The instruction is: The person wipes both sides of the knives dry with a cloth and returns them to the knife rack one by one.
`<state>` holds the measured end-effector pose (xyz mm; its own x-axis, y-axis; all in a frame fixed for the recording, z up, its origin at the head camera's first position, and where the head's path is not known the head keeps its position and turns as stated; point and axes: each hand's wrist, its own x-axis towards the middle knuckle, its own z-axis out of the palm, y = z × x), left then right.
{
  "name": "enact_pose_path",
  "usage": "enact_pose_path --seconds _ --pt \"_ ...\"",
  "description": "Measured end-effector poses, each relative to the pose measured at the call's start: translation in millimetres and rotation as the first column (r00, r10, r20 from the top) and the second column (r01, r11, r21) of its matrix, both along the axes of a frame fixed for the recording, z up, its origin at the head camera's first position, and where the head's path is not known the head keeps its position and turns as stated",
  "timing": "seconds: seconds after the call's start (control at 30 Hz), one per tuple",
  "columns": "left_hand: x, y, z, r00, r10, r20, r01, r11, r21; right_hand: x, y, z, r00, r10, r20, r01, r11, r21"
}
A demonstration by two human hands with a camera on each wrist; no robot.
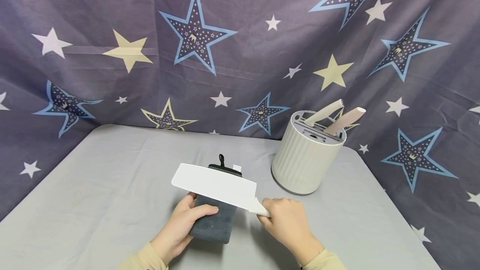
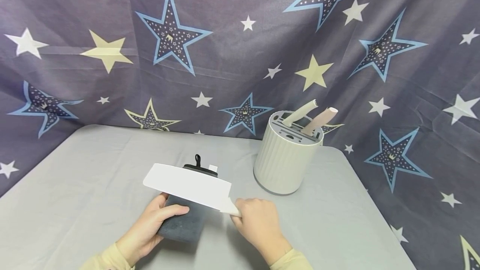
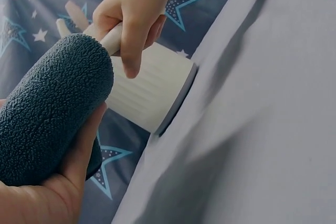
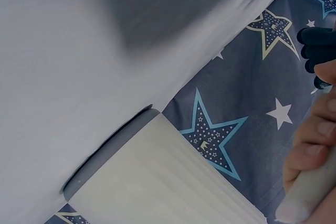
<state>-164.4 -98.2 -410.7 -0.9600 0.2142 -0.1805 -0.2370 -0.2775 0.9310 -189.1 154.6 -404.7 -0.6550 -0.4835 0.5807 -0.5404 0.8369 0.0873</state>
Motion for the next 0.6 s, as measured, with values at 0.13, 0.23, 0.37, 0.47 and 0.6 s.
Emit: enact_pose_path --seconds 0.13,0.23,0.37,0.47,0.6 --pt "-0.3 -6 0.7 1.000 0.009 -0.005 -0.009 1.000 -0.006 -0.2 2 -0.6 1.000 -0.013 0.014 0.012 1.000 0.010" --pt "-0.6 -11 2.0 1.000 0.013 -0.003 -0.013 1.000 -0.013 -0.3 3 -0.5 1.000 -0.017 0.023 0.017 1.000 0.015" --pt "-0.5 -18 2.9 1.000 0.011 0.007 -0.011 0.999 -0.030 0.1 4 0.7 1.000 -0.016 0.026 0.015 1.000 0.013" --pt "-0.5 -23 2.8 1.000 0.014 0.004 -0.013 0.999 -0.038 0.0 4 1.4 1.000 -0.011 0.026 0.011 1.000 0.011" --pt "-1.2 -31 3.4 1.000 0.024 -0.001 -0.024 0.999 -0.042 -0.6 4 0.8 1.000 -0.008 0.021 0.008 1.000 0.013"
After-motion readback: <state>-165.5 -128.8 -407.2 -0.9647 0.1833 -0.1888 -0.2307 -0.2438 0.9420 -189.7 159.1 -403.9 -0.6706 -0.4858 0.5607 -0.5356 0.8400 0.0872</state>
